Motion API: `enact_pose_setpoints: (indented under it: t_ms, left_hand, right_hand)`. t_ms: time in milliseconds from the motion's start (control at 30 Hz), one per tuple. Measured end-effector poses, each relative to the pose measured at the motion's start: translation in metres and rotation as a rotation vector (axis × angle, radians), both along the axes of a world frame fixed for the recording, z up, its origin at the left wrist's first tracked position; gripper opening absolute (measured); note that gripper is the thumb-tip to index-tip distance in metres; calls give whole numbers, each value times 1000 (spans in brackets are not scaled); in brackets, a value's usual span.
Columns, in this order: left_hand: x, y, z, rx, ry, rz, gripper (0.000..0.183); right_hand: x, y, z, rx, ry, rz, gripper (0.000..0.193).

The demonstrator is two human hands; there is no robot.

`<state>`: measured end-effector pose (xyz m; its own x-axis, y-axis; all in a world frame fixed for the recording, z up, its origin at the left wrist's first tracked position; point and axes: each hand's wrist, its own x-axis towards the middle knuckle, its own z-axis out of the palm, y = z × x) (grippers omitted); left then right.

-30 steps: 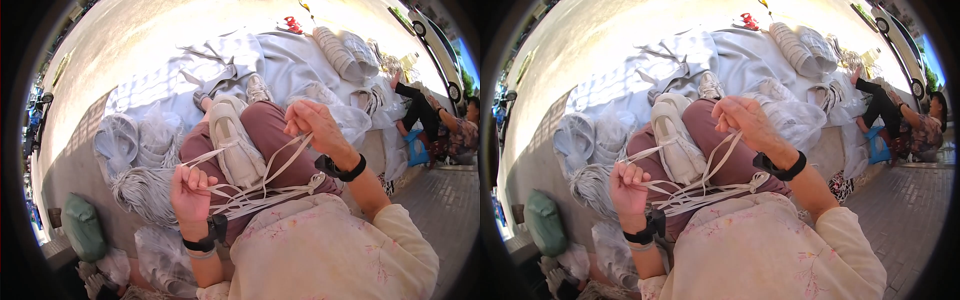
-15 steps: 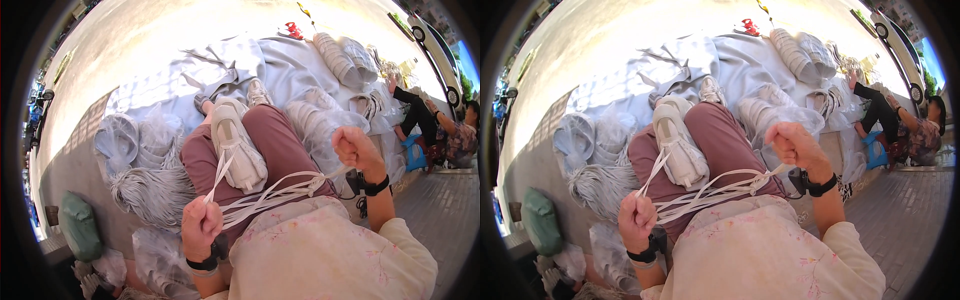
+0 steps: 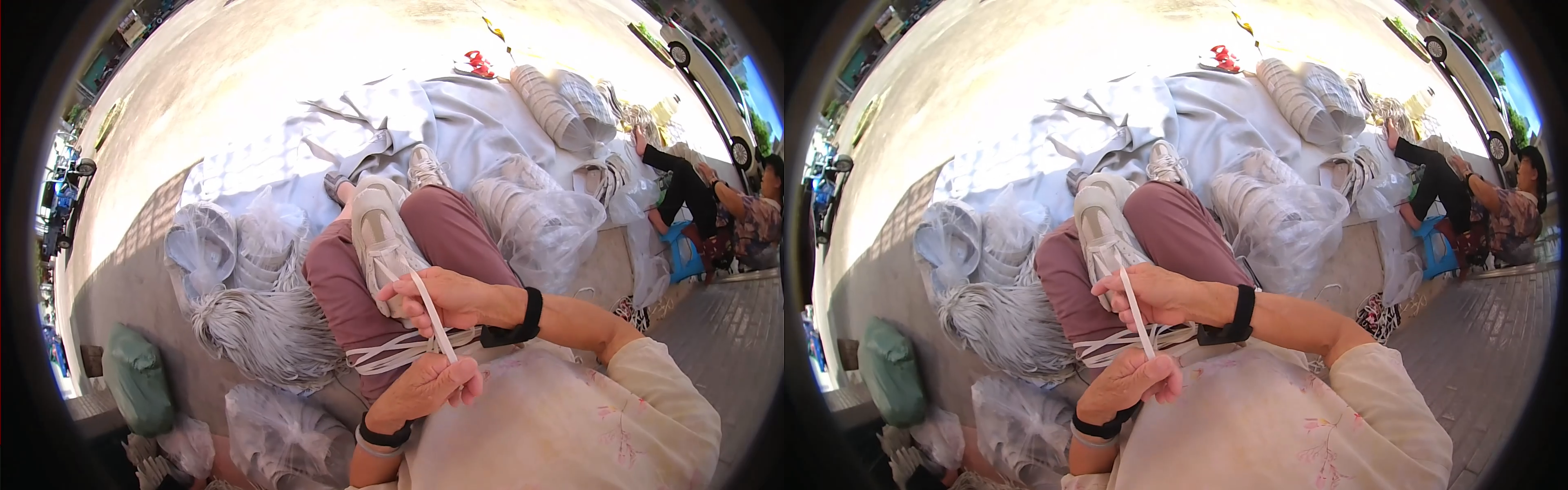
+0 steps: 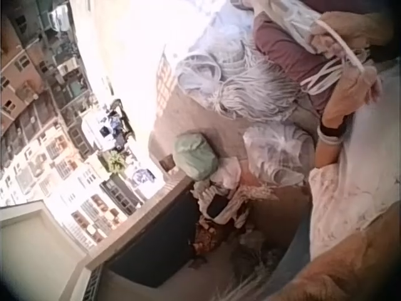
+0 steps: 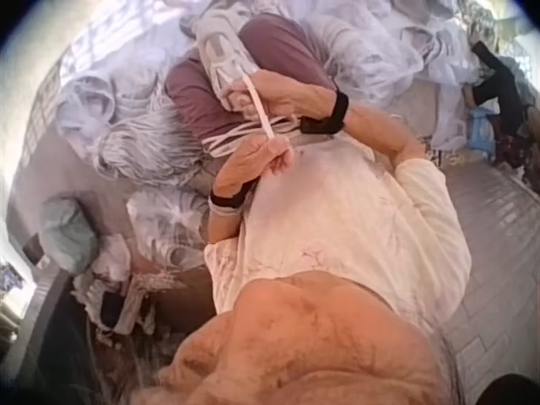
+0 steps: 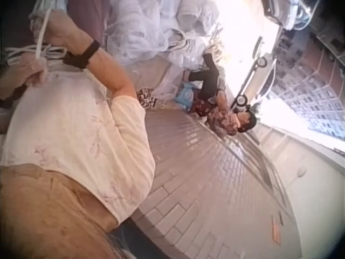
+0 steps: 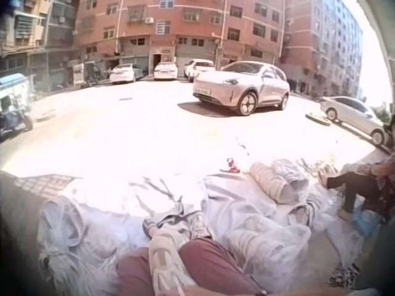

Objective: The recorder is lacing and tying pairs of white athletic shoes while sitting outdoors.

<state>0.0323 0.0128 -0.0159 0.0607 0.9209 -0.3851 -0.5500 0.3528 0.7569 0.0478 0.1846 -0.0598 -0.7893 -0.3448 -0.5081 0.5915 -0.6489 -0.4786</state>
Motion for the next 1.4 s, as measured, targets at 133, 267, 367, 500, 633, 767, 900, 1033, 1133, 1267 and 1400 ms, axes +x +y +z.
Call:
enact_pose_setpoints:
  t_ms: [133,267,367,500,633,767,900,1033,1133,1267,1400]
  left_hand:
    - [-16,-57,-3,98,234,562,50]
    - [-42,-147,-42,468,-146,1160,49]
    - [-59,-247,-72,502,-102,1345,47]
    - [-58,-322,-61,281,95,1877,23]
    - [-57,-377,-54,147,187,2073,24]
    - [-46,-415,-36,213,278,2046,24]
    - [-42,-440,-27,305,355,2015,24]
    - [-45,-454,-29,410,416,1986,26]
    - [-71,-426,-32,125,549,1595,36]
    - [-92,-219,-43,-73,652,1335,29]
    - [-88,-64,-51,-259,715,892,30]
  right_hand:
    - [6,42,-3,188,-94,-41,23]
    - [11,92,-15,380,-126,-257,18]
    - [19,136,-34,217,-126,-406,13]
    - [25,179,-53,107,-222,-624,8]
    - [25,210,-62,172,-259,-838,8]
    - [27,241,-71,327,-299,-963,12]
    - [36,261,-81,680,-245,-879,10]
    - [38,250,-78,1949,-59,-453,17]
    - [24,166,-11,1360,124,-280,19]
    - [30,73,9,1476,823,169,15]
    - [43,37,-22,1867,859,579,9]
